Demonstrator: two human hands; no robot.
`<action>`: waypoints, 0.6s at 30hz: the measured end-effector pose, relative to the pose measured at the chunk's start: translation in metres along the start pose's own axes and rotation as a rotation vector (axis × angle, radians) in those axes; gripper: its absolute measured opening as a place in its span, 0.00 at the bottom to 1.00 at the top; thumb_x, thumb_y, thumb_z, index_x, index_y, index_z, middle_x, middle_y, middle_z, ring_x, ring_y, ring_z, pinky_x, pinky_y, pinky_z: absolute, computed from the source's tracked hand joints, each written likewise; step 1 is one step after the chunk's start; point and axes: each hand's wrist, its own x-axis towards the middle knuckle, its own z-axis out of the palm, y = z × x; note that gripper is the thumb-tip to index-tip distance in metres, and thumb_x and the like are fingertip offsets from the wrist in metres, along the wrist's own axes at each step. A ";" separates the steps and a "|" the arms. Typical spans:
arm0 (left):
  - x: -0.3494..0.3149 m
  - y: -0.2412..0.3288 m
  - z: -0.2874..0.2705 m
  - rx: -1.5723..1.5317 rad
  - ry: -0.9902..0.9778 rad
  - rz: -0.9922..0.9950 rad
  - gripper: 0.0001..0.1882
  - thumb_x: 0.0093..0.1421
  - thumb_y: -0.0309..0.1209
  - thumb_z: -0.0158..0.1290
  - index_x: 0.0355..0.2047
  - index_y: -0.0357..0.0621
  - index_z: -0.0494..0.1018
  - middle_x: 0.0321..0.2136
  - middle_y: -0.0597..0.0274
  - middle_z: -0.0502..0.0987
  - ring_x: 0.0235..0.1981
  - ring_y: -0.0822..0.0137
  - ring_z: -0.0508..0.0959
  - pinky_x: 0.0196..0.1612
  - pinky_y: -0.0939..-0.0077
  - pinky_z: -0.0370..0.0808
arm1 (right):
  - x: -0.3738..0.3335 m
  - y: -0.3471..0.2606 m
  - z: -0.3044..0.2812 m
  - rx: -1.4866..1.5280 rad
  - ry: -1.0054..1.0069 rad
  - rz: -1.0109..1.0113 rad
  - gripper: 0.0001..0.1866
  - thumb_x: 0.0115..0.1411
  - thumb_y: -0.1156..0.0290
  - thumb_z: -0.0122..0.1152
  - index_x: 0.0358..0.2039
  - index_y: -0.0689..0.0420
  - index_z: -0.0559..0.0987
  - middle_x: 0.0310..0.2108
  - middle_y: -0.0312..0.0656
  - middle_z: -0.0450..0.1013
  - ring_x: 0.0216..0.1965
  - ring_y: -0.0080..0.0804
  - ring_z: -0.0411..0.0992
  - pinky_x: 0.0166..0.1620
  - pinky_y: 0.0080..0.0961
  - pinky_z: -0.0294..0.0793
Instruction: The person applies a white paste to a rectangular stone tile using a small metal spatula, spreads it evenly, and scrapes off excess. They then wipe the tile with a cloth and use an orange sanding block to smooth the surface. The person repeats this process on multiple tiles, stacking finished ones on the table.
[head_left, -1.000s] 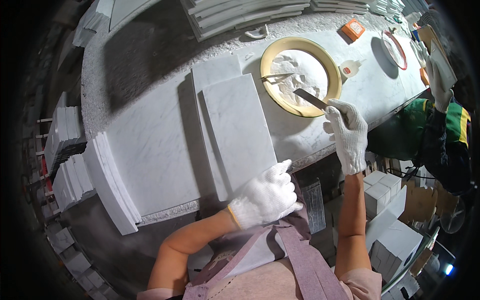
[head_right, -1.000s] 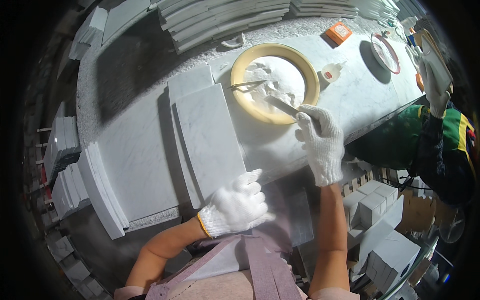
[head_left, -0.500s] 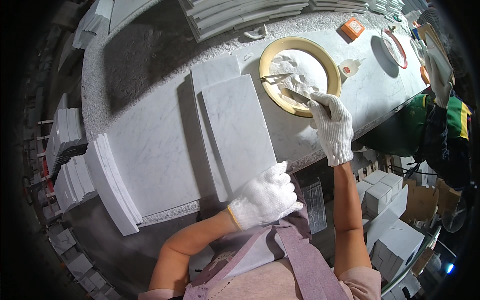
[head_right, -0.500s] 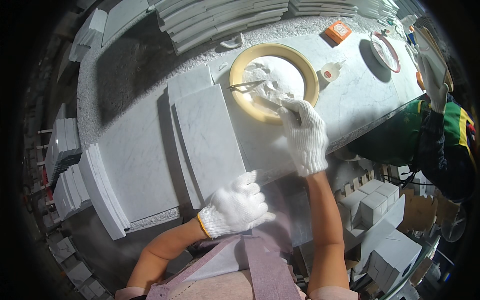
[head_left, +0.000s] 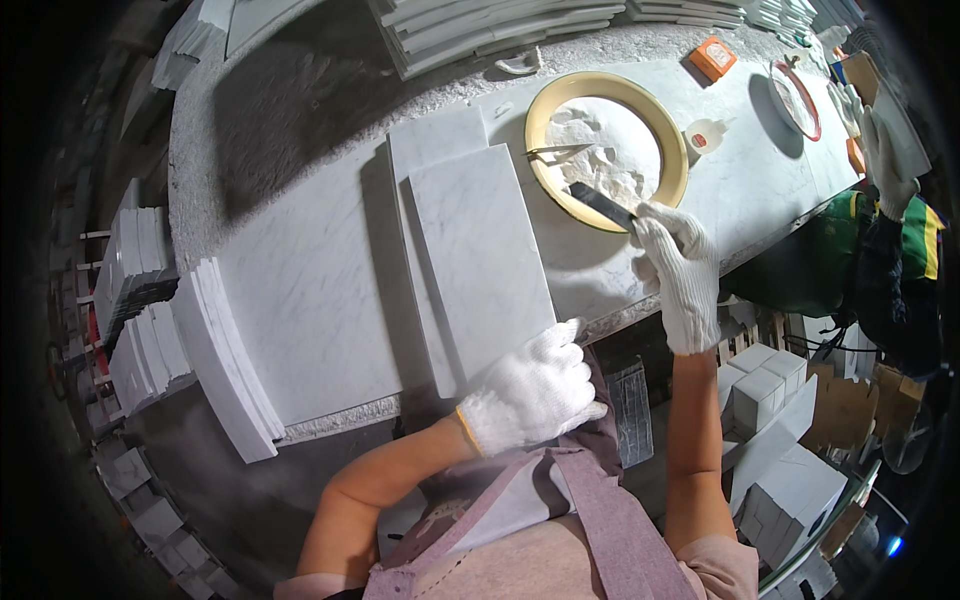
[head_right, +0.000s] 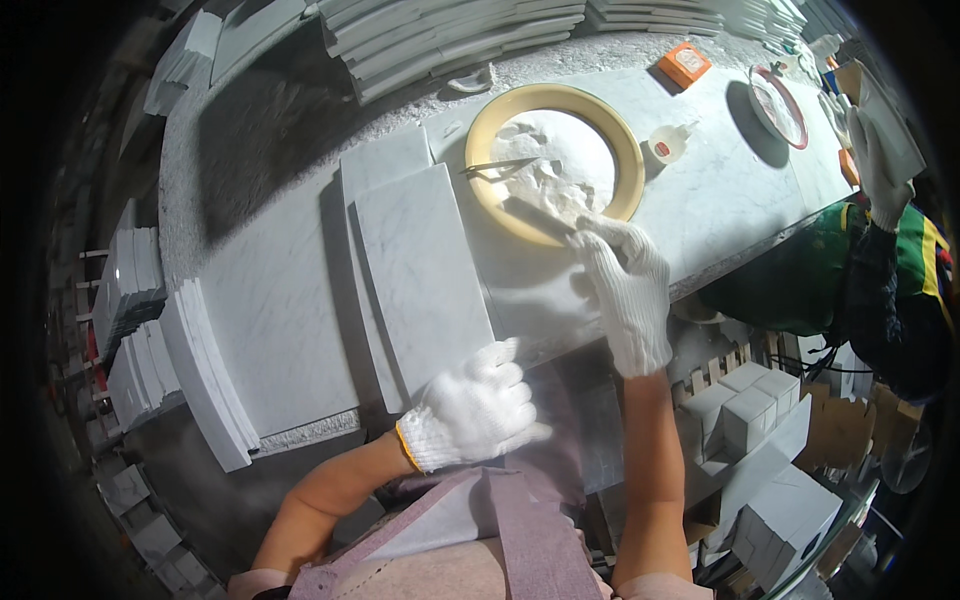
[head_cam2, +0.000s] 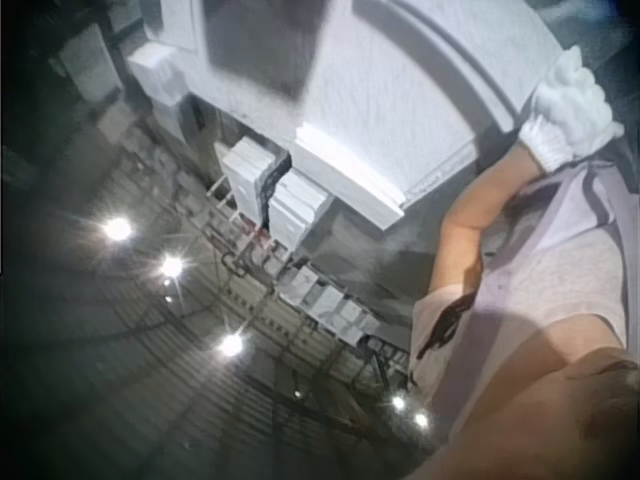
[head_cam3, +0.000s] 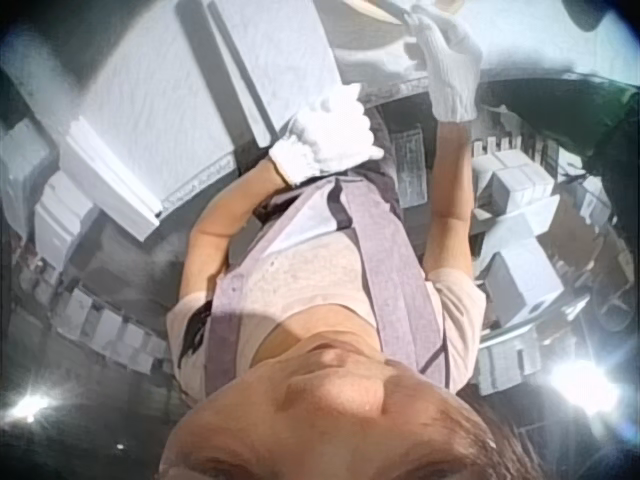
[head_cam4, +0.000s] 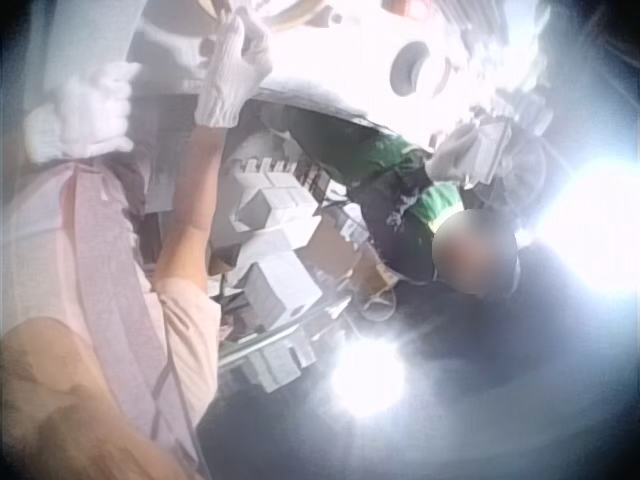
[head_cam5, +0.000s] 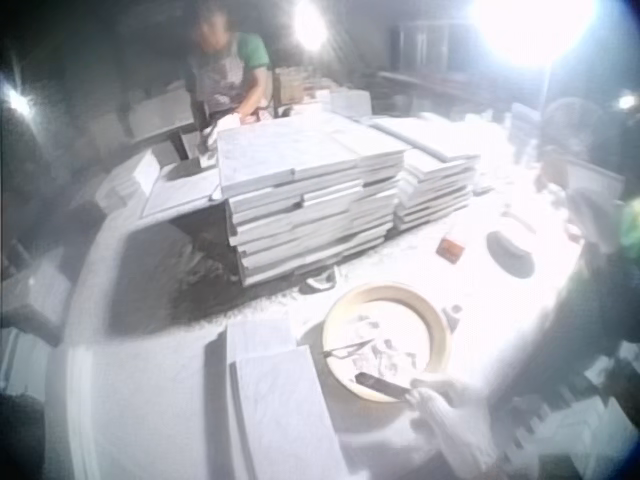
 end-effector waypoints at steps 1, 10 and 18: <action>0.000 0.000 0.000 -0.024 0.030 -0.003 0.17 0.60 0.48 0.59 0.18 0.56 0.75 0.21 0.68 0.72 0.37 0.63 0.77 0.60 0.68 0.75 | -0.007 0.001 0.000 0.045 -0.022 0.003 0.15 0.68 0.66 0.67 0.51 0.61 0.84 0.35 0.37 0.82 0.29 0.17 0.77 0.28 0.15 0.75; -0.004 -0.001 0.004 0.039 -0.011 0.021 0.13 0.59 0.43 0.57 0.19 0.56 0.76 0.21 0.68 0.73 0.37 0.62 0.77 0.57 0.67 0.76 | -0.047 0.021 0.016 0.093 -0.003 0.057 0.14 0.69 0.68 0.67 0.52 0.58 0.83 0.34 0.36 0.82 0.26 0.16 0.77 0.27 0.13 0.74; -0.005 0.004 -0.001 -0.008 -0.017 -0.046 0.11 0.55 0.41 0.56 0.19 0.54 0.79 0.22 0.67 0.75 0.39 0.61 0.77 0.64 0.62 0.69 | -0.046 0.024 0.019 0.082 -0.034 -0.024 0.16 0.68 0.71 0.66 0.54 0.61 0.81 0.40 0.43 0.84 0.32 0.24 0.82 0.32 0.17 0.80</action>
